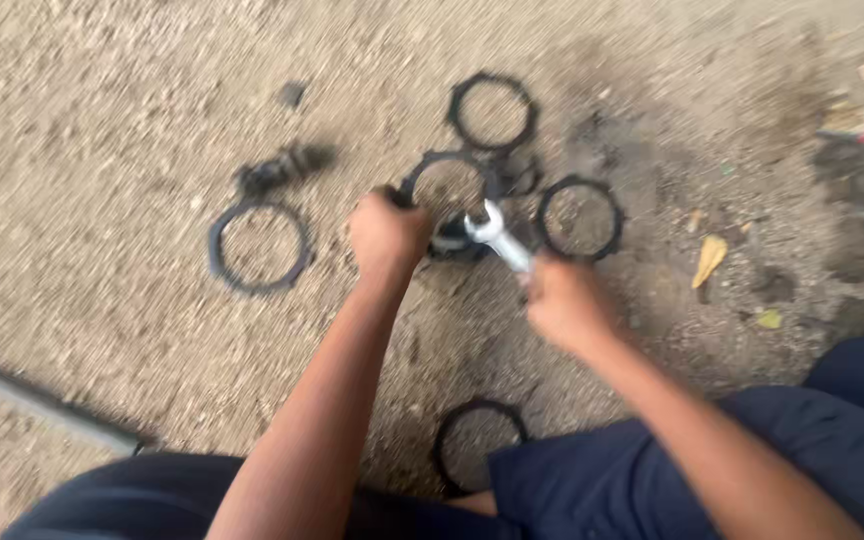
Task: The person aligns and stacks metallic rings and mechanical parts on the ground, using an open-end wrench to pry or adjust the components.
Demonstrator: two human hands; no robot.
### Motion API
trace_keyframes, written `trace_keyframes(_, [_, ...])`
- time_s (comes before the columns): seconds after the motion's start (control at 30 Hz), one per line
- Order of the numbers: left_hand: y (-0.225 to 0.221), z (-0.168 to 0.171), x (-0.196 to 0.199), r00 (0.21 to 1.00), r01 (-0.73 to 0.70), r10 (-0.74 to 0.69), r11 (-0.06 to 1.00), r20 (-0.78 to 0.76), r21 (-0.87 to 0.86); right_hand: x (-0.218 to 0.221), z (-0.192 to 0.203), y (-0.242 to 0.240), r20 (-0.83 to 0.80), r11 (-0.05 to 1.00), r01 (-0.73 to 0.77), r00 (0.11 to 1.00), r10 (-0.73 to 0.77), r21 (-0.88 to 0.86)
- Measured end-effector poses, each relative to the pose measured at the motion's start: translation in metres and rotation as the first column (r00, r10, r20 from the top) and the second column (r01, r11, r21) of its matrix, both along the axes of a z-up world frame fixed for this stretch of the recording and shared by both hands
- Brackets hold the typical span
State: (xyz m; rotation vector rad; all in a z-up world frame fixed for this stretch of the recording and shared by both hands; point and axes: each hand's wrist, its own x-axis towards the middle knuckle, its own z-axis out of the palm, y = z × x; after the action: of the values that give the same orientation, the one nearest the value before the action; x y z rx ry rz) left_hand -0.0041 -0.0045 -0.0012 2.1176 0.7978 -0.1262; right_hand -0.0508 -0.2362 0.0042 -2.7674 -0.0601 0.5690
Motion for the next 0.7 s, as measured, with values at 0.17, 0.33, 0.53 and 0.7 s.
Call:
trace_keyframes(0.17, [0.0, -0.01, 0.002, 0.999, 0.004, -0.004, 1.0, 0.037, 0.015, 0.013, 0.015, -0.009, 0.257, 0.722, 0.173, 0.858, -0.444, 0.67])
trace_keyframes(0.33, [-0.003, -0.019, -0.005, 1.0, -0.024, 0.024, 1.0, 0.009, -0.013, -0.007, 0.015, -0.001, 0.144, 0.973, -0.118, 0.985, 0.09, 0.2])
trace_keyframes(0.53, [0.0, -0.021, -0.008, 1.0, -0.024, 0.025, 0.999, -0.007, 0.033, -0.01, 0.031, 0.005, 0.278, 0.813, 0.17, 0.884, -0.376, 0.557])
trace_keyframes(0.7, [0.003, -0.02, -0.007, 0.999, -0.016, 0.013, 0.996, -0.033, -0.087, -0.001, 0.04, 0.0, 0.237, 0.969, -0.137, 0.968, 0.086, 0.207])
